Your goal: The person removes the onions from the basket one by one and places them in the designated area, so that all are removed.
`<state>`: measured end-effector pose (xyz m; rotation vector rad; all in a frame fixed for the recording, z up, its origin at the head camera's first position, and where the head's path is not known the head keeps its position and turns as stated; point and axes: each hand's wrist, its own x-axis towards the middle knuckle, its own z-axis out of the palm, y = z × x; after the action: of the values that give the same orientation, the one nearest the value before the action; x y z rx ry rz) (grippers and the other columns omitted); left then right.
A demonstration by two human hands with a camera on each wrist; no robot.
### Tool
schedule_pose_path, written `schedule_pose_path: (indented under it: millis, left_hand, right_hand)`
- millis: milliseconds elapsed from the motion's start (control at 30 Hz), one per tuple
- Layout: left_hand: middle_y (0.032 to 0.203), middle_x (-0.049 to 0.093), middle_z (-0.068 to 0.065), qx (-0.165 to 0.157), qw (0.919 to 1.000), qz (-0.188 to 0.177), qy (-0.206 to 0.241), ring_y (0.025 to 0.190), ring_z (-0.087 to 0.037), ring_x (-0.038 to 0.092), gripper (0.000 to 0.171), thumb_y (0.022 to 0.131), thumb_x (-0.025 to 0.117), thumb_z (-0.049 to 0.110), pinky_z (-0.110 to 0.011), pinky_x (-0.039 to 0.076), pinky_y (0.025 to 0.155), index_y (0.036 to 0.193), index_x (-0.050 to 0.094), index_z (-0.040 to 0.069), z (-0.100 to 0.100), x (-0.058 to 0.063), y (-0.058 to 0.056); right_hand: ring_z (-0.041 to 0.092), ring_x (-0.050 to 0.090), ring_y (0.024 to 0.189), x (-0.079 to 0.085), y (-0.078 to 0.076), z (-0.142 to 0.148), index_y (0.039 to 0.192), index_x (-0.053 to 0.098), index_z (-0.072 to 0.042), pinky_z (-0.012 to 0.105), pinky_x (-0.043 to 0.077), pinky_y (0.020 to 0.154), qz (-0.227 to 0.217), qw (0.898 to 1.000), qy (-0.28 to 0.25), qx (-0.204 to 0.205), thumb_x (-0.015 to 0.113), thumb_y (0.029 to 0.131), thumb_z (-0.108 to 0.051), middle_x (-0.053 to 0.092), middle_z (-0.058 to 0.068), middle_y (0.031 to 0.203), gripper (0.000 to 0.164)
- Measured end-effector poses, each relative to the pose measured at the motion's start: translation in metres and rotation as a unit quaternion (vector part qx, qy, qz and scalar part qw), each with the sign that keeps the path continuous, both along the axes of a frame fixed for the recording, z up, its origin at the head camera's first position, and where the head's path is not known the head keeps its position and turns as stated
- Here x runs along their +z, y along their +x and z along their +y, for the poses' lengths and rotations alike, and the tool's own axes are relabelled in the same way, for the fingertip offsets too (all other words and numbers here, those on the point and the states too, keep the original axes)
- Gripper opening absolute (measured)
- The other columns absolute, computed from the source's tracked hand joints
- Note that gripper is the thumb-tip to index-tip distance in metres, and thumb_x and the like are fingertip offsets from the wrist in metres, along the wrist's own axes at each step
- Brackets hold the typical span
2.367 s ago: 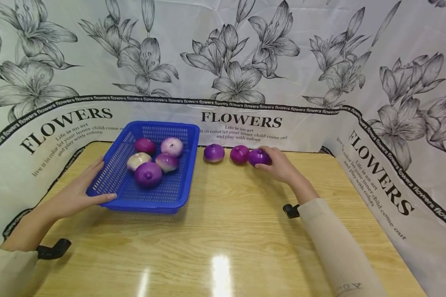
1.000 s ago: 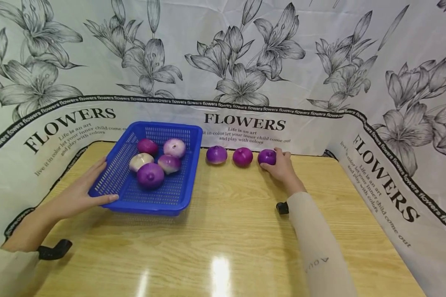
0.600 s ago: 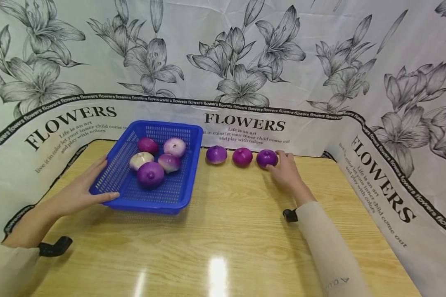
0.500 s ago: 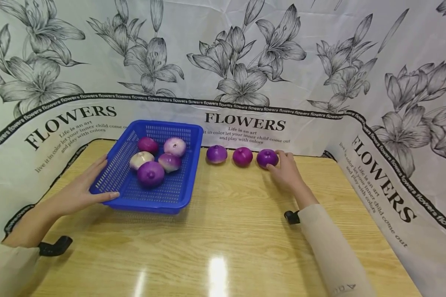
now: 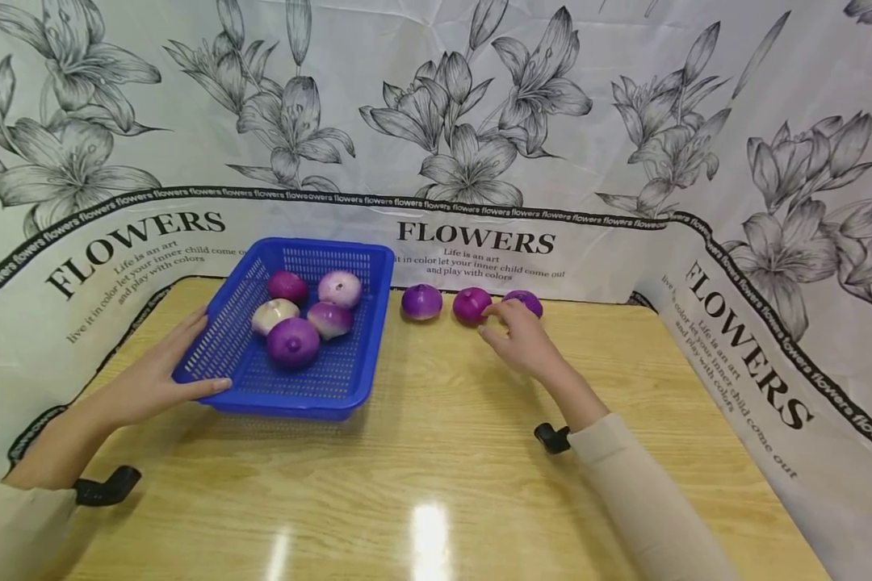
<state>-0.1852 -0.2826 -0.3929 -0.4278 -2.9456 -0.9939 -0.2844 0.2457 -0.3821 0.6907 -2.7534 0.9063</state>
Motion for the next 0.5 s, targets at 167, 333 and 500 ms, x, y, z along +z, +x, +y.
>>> schedule_pose_path:
  millis: [167, 333, 500]
  left_hand:
    - [0.172, -0.006, -0.014, 0.002, 1.0000, -0.001, -0.001, 0.155, -0.048, 0.004, 0.118, 0.089, 0.074, 0.055, -0.076, 0.016, 0.114, 0.165, -0.002, 0.007, 0.000, 0.000, -0.001]
    - [0.172, -0.005, -0.014, 0.004, 1.0000, 0.001, 0.002, 0.155, -0.048, 0.004, 0.118, 0.088, 0.075, 0.054, -0.076, 0.016, 0.114, 0.165, -0.002, 0.008, 0.001, 0.001, -0.001]
    - [0.172, -0.005, -0.014, 0.005, 1.0000, 0.000, 0.003, 0.154, -0.049, 0.005, 0.118, 0.088, 0.075, 0.053, -0.076, 0.016, 0.114, 0.165, -0.003, 0.009, 0.001, 0.001, 0.000]
  right_hand:
    - [0.038, 0.059, 0.116, 0.008, 0.013, -0.029, 0.126, 0.065, 0.001, 0.056, 0.053, 0.095, -0.001, 0.998, 0.014, 0.066, 0.068, 0.099, -0.018, 0.061, 0.020, 0.123, 0.033]
    - [0.030, 0.058, 0.120, 0.017, 0.023, -0.059, 0.130, 0.064, -0.003, 0.050, 0.052, 0.100, 0.012, 0.990, 0.023, 0.142, 0.069, 0.098, -0.019, 0.060, 0.015, 0.129, 0.037]
    - [0.026, 0.057, 0.124, 0.024, 0.029, -0.086, 0.130, 0.064, -0.004, 0.046, 0.051, 0.102, 0.016, 0.981, 0.011, 0.192, 0.070, 0.098, -0.017, 0.061, 0.011, 0.131, 0.036]
